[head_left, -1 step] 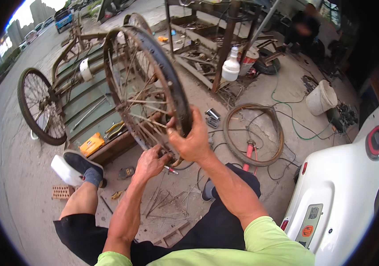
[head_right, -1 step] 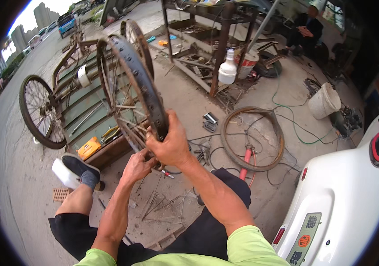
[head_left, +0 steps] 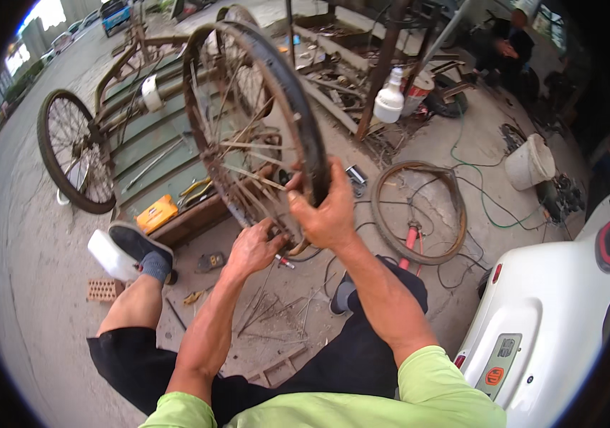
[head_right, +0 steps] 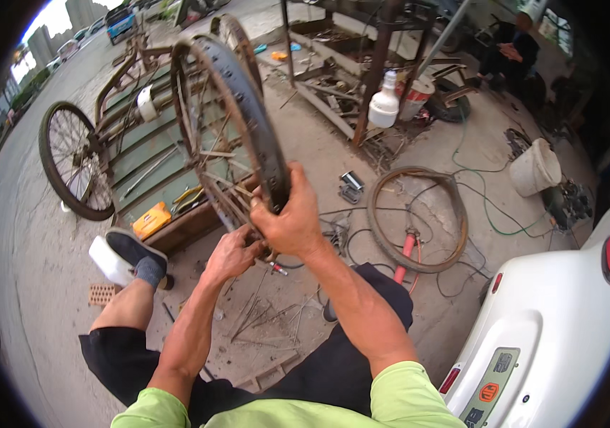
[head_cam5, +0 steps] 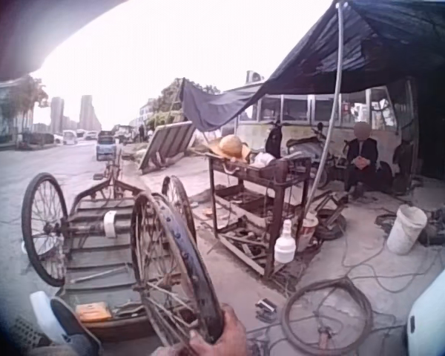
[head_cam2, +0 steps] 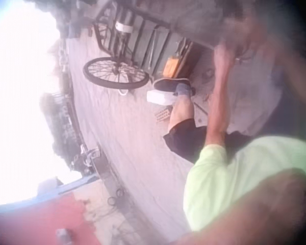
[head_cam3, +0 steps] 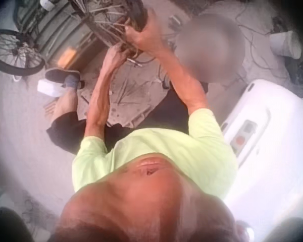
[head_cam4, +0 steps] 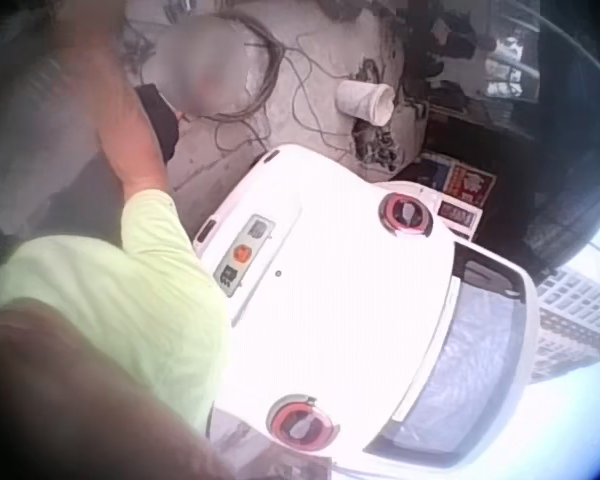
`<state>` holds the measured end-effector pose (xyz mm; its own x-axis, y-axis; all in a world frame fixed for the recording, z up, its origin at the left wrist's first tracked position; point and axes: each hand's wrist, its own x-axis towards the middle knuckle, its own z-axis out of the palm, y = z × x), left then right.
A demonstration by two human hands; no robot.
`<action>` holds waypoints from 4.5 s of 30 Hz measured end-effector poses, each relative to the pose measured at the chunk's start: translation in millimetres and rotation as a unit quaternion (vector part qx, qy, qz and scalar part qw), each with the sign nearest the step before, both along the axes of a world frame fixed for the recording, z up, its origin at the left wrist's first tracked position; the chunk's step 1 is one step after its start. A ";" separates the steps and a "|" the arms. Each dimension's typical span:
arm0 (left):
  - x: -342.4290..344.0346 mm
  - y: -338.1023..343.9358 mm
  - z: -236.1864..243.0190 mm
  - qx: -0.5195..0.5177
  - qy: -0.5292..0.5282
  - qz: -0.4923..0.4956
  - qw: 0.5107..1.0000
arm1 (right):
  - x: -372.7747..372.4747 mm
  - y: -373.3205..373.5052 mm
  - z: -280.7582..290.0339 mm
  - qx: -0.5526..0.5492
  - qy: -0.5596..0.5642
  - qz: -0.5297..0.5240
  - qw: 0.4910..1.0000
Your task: The person removes a bicycle tire from the rim by hand, working around the circumference to detach the tire bead. The person then reattaches the tire to the rim, pressing the bead back into place.
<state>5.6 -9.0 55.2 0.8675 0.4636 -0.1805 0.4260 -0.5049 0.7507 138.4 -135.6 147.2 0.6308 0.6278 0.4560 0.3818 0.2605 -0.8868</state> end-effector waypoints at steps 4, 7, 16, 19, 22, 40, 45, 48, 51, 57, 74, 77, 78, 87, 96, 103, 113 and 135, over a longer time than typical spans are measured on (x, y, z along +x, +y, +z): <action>0.4 -4.5 1.3 0.021 -0.082 -0.013 0.996 | -3.3 0.9 0.2 0.085 0.028 -0.001 0.996; 3.0 -2.5 2.3 -0.095 -0.071 0.058 0.991 | -4.2 0.9 -1.8 0.091 0.026 -0.010 0.995; -4.0 15.7 -16.5 -0.368 -0.131 -0.049 0.919 | 8.1 2.7 -6.4 0.100 0.023 0.006 0.995; -7.4 18.2 -22.3 -0.423 -0.161 -0.053 0.890 | 6.2 3.4 -6.1 0.099 0.024 0.005 0.995; 0.2 6.7 -15.0 -0.353 -0.137 -0.005 0.925 | 5.6 2.2 -4.2 0.087 0.019 -0.002 0.996; 1.3 18.2 -24.8 -0.390 -0.115 -0.096 0.909 | 2.0 2.4 -6.0 0.082 0.019 -0.004 0.996; 4.5 9.6 -7.8 -0.081 -0.081 -0.058 0.992 | 0.8 0.5 -6.7 0.083 0.018 -0.008 0.996; 5.2 0.1 0.4 0.033 -0.048 -0.010 0.998 | 1.7 0.3 -6.6 0.081 0.011 -0.006 0.997; 4.1 -4.5 0.3 0.053 -0.050 0.008 0.997 | 2.0 1.2 -7.4 0.085 0.018 -0.005 0.996; -2.3 11.7 -17.7 -0.344 -0.133 -0.051 0.928 | 2.3 1.2 -2.1 0.082 0.044 -0.010 0.996; -4.1 14.3 -17.6 -0.457 -0.123 -0.090 0.876 | 0.8 3.3 -2.6 0.081 0.024 -0.005 0.996; 0.8 11.7 -4.5 -0.366 -0.053 -0.078 0.926 | 1.1 1.4 -3.7 0.084 0.025 -0.005 0.996; 1.0 7.8 6.0 -0.287 -0.036 -0.058 0.955 | 0.4 1.5 -3.9 0.086 0.028 -0.003 0.996; 4.5 -12.0 4.7 0.042 -0.015 0.020 0.999 | -2.5 2.4 -4.5 0.087 0.011 0.006 0.996; -3.4 13.9 -16.3 -0.400 -0.132 -0.063 0.905 | 1.0 1.8 -4.5 0.086 0.033 -0.011 0.996; 6.4 -7.9 -2.6 -0.008 -0.059 0.014 0.998 | -2.0 1.8 -3.9 0.087 0.040 -0.015 0.995; -4.4 16.2 -23.9 -0.479 -0.127 -0.101 0.863 | 0.5 2.2 -3.6 0.089 0.011 -0.005 0.996; -4.5 13.6 -20.9 -0.464 -0.160 -0.055 0.869 | -2.6 2.5 -4.8 0.086 0.014 -0.001 0.996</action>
